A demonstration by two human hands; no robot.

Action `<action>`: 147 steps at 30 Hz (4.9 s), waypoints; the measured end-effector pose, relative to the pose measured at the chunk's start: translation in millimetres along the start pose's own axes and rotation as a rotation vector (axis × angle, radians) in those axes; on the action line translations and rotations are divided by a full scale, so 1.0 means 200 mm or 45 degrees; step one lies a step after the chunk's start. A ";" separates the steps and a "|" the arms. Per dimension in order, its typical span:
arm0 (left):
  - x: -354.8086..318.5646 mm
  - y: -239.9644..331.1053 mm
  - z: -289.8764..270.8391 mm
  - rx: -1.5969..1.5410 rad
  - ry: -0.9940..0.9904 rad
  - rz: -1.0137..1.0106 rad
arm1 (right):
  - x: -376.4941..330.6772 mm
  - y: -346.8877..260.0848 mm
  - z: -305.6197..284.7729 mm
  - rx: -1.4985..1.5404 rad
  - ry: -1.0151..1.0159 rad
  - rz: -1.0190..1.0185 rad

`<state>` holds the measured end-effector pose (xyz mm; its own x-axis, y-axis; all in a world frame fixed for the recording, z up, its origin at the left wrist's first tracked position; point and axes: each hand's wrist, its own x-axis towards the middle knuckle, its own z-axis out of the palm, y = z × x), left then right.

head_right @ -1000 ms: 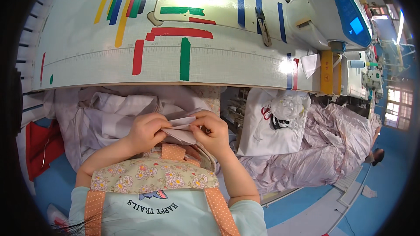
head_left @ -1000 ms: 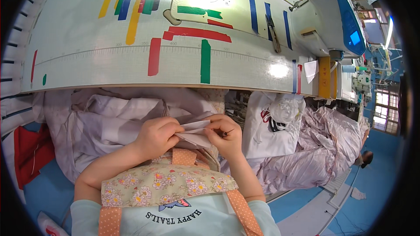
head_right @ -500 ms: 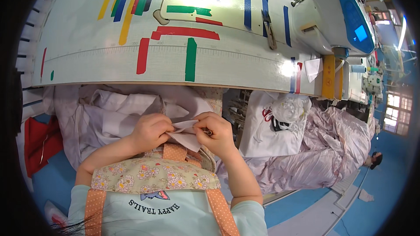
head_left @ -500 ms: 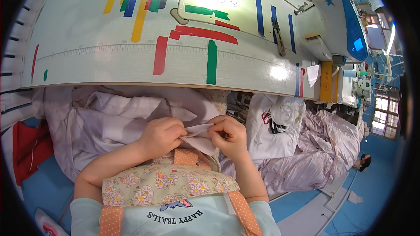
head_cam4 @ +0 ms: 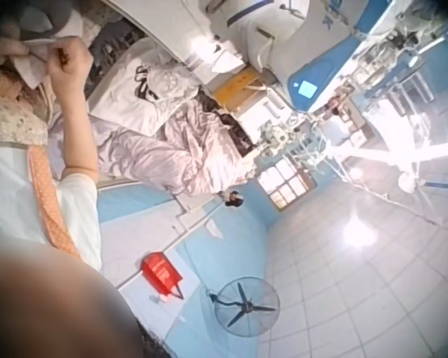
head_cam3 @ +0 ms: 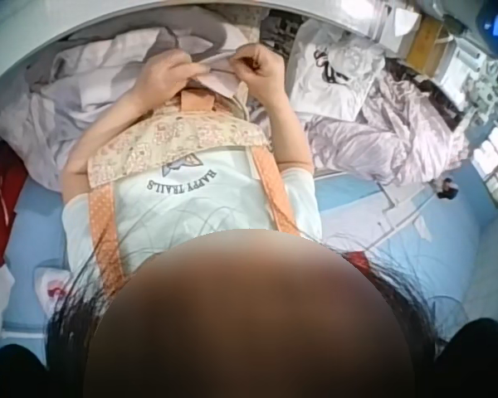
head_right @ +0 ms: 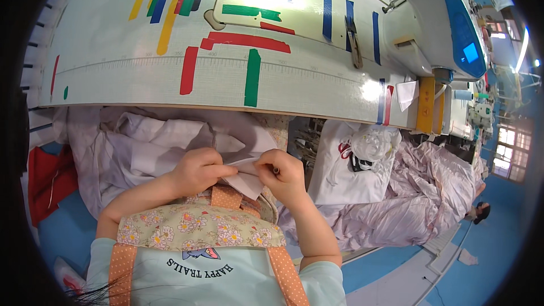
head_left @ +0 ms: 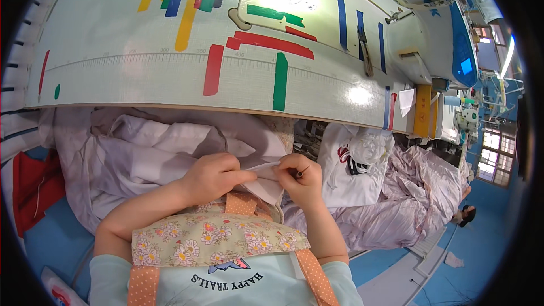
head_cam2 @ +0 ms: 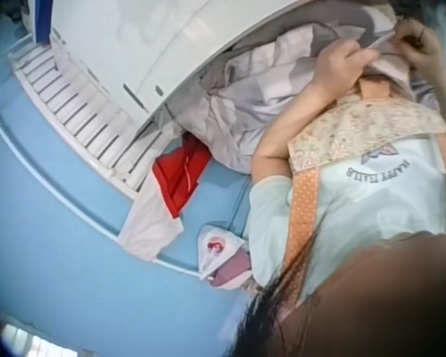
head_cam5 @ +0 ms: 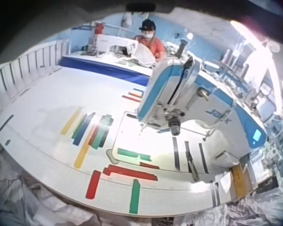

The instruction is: Sewing a piece of white fabric using an industrial sewing machine in a factory setting.

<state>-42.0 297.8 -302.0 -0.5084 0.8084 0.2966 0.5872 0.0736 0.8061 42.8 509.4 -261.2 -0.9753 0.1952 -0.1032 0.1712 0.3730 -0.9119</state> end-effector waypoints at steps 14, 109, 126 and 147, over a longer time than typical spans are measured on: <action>0.02 0.01 0.00 -0.403 0.053 -0.453 | 0.03 -0.02 -0.10 0.034 -0.356 -0.055; 0.20 0.08 0.09 -0.217 0.027 -0.250 | -0.01 -0.11 -0.03 -0.292 0.043 -0.189; -0.15 -0.10 -0.35 0.193 -0.286 -0.255 | -0.08 0.05 -0.21 0.248 0.611 -0.151; -0.11 0.34 -0.83 0.645 -0.073 -0.168 | 0.00 0.03 -0.35 0.608 0.925 -0.206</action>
<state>-96.4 188.9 -169.1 -0.5715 0.8029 0.1695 0.7588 0.4385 0.4815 54.4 574.8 -238.1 -0.6251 0.7615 0.1713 -0.1961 0.0592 -0.9788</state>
